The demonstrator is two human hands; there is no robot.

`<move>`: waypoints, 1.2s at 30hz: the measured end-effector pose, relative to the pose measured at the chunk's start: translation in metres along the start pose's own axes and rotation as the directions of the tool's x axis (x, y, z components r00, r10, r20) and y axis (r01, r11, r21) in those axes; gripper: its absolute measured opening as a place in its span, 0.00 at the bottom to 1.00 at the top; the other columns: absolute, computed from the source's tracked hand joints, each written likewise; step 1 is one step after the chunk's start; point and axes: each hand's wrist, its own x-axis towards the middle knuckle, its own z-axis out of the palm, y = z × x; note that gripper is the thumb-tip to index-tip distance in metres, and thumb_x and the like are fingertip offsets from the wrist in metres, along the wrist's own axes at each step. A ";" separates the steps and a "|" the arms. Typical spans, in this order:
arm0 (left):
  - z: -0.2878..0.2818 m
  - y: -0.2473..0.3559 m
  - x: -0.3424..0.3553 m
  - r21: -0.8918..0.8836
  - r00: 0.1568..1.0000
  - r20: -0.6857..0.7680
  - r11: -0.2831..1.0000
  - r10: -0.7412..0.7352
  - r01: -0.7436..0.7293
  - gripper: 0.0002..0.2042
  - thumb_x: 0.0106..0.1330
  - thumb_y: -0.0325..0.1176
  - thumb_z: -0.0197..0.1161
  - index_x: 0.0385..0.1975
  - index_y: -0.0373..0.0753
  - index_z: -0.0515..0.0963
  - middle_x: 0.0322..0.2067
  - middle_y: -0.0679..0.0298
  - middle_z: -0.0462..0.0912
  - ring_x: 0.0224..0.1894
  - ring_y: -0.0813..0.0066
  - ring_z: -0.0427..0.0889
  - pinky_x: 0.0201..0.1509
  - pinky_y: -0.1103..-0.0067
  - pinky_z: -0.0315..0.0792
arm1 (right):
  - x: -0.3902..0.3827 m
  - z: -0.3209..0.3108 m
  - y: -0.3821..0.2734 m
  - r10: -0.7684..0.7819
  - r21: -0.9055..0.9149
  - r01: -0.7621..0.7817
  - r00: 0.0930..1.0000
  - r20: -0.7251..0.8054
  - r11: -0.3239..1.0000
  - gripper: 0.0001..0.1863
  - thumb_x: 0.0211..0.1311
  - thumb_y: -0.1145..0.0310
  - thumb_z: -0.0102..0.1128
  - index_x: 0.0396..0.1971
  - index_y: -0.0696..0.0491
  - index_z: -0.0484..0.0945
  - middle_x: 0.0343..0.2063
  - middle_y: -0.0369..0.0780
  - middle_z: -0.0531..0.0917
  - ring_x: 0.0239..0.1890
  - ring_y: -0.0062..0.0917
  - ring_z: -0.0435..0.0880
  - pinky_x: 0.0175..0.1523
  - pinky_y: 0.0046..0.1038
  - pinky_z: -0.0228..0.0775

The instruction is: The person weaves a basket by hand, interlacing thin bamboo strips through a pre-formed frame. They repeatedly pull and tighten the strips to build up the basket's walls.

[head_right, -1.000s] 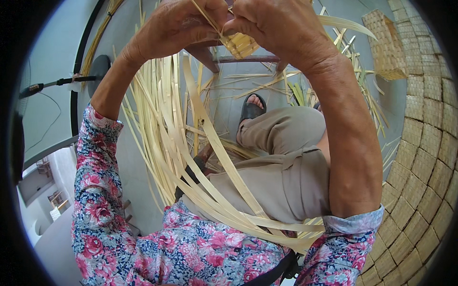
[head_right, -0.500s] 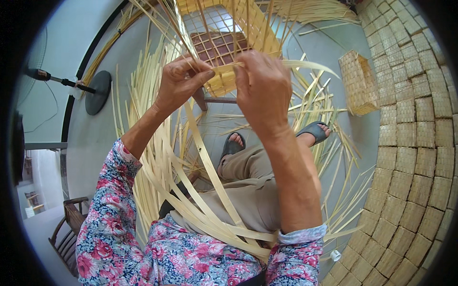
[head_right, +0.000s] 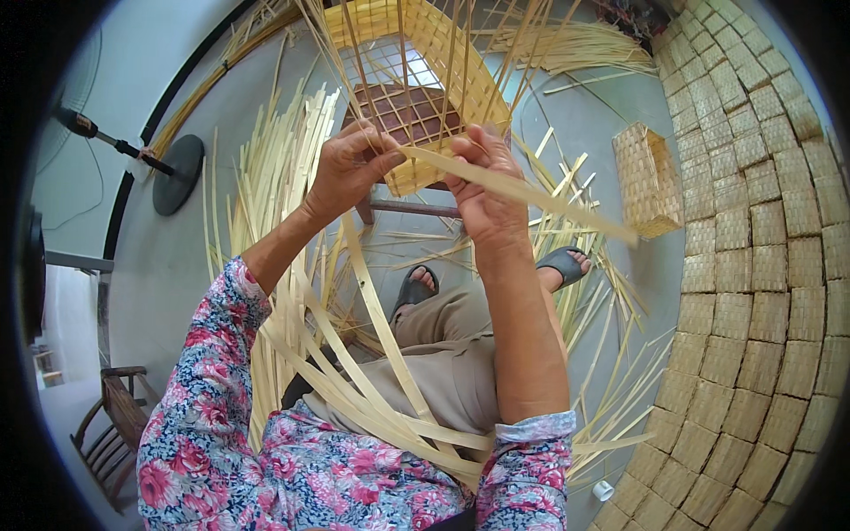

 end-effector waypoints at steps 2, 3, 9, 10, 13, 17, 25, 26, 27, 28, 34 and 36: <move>-0.001 -0.003 -0.002 0.006 0.999 -0.024 1.000 -0.026 0.026 0.05 0.60 0.27 0.74 0.33 0.35 0.85 0.27 0.66 0.77 0.28 0.78 0.77 0.30 0.80 0.71 | 0.002 0.035 0.003 -0.092 -0.280 0.102 0.995 0.048 0.955 0.16 0.71 0.65 0.63 0.54 0.54 0.78 0.39 0.41 0.88 0.41 0.19 0.85 0.46 0.23 0.79; -0.001 -0.002 -0.003 -0.002 0.999 -0.026 0.999 -0.040 0.040 0.05 0.60 0.27 0.74 0.33 0.36 0.85 0.27 0.65 0.77 0.28 0.78 0.77 0.30 0.80 0.71 | 0.000 0.054 0.002 -0.141 -0.413 0.163 0.987 0.083 0.896 0.19 0.70 0.65 0.64 0.57 0.54 0.78 0.40 0.41 0.89 0.41 0.18 0.84 0.46 0.21 0.78; -0.002 0.003 0.000 0.013 0.999 -0.046 1.000 -0.013 0.014 0.05 0.60 0.26 0.73 0.33 0.36 0.84 0.27 0.66 0.77 0.27 0.79 0.77 0.30 0.80 0.72 | -0.019 0.070 0.002 -0.229 -0.611 0.395 0.914 0.334 0.686 0.15 0.67 0.63 0.69 0.46 0.57 0.83 0.40 0.34 0.82 0.39 0.16 0.79 0.45 0.18 0.72; -0.002 0.003 0.000 0.023 0.999 -0.048 1.000 -0.007 0.008 0.05 0.61 0.26 0.73 0.33 0.36 0.84 0.27 0.66 0.77 0.27 0.79 0.77 0.30 0.81 0.72 | -0.021 0.065 0.003 -0.240 -0.631 0.406 0.911 0.335 0.661 0.13 0.68 0.63 0.68 0.43 0.57 0.83 0.37 0.33 0.81 0.37 0.15 0.78 0.44 0.18 0.71; -0.004 0.005 -0.001 0.021 1.000 -0.026 1.000 -0.008 0.008 0.03 0.64 0.25 0.71 0.34 0.34 0.84 0.29 0.69 0.75 0.29 0.84 0.75 0.32 0.84 0.71 | -0.024 0.066 0.003 -0.312 -0.654 0.322 0.940 0.136 0.685 0.13 0.72 0.60 0.63 0.33 0.55 0.80 0.29 0.29 0.77 0.30 0.11 0.71 0.36 0.18 0.64; -0.006 0.001 -0.002 0.012 1.000 0.001 1.000 -0.021 0.021 0.03 0.65 0.25 0.71 0.34 0.34 0.84 0.30 0.69 0.75 0.30 0.85 0.75 0.32 0.85 0.72 | -0.013 0.058 0.003 -0.493 -0.706 0.429 0.860 0.129 0.563 0.11 0.74 0.63 0.57 0.45 0.55 0.80 0.36 0.33 0.78 0.35 0.13 0.71 0.40 0.19 0.67; -0.006 0.006 -0.004 -0.039 0.999 -0.023 0.998 -0.047 0.046 0.03 0.66 0.25 0.70 0.35 0.34 0.84 0.31 0.69 0.75 0.32 0.83 0.75 0.35 0.84 0.73 | -0.014 0.054 -0.013 -0.468 -0.738 0.481 0.847 0.252 0.474 0.08 0.70 0.69 0.57 0.42 0.57 0.81 0.42 0.35 0.76 0.42 0.18 0.74 0.46 0.24 0.70; -0.006 0.005 -0.004 -0.060 0.999 -0.028 0.997 -0.045 0.043 0.03 0.66 0.25 0.70 0.35 0.34 0.84 0.31 0.69 0.75 0.33 0.83 0.75 0.36 0.84 0.73 | -0.011 0.046 -0.012 -0.545 -0.727 0.519 0.804 0.237 0.449 0.08 0.71 0.68 0.58 0.39 0.57 0.81 0.41 0.34 0.77 0.42 0.18 0.74 0.45 0.24 0.70; -0.007 0.005 -0.004 -0.080 0.998 -0.032 0.996 -0.045 0.042 0.03 0.66 0.25 0.70 0.35 0.34 0.84 0.31 0.69 0.75 0.34 0.82 0.75 0.37 0.84 0.74 | -0.010 0.048 -0.013 -0.617 -0.717 0.554 0.756 0.220 0.423 0.08 0.71 0.68 0.58 0.37 0.57 0.81 0.40 0.34 0.78 0.41 0.19 0.74 0.44 0.24 0.69; -0.007 0.005 -0.005 -0.102 0.997 -0.025 0.992 -0.074 0.071 0.03 0.66 0.26 0.70 0.35 0.34 0.84 0.31 0.69 0.75 0.36 0.81 0.75 0.38 0.83 0.74 | -0.011 0.048 -0.020 -0.593 -0.678 0.472 0.802 0.066 0.563 0.12 0.71 0.65 0.55 0.40 0.57 0.83 0.40 0.33 0.81 0.43 0.21 0.75 0.48 0.28 0.68; -0.006 0.005 -0.003 -0.049 0.998 -0.046 0.998 -0.052 0.050 0.04 0.63 0.27 0.72 0.34 0.35 0.85 0.29 0.70 0.75 0.30 0.84 0.72 0.31 0.84 0.68 | 0.015 0.042 -0.035 -0.660 -0.737 0.476 0.750 0.055 0.479 0.24 0.69 0.65 0.45 0.60 0.56 0.78 0.53 0.43 0.81 0.54 0.24 0.75 0.55 0.29 0.67; -0.009 0.006 -0.004 -0.030 0.997 -0.042 0.997 -0.067 0.066 0.05 0.61 0.28 0.74 0.34 0.35 0.86 0.28 0.70 0.75 0.27 0.85 0.70 0.28 0.84 0.65 | 0.018 0.041 -0.034 -0.633 -0.705 0.494 0.770 0.082 0.509 0.24 0.69 0.67 0.45 0.61 0.56 0.76 0.54 0.43 0.80 0.52 0.23 0.76 0.53 0.28 0.69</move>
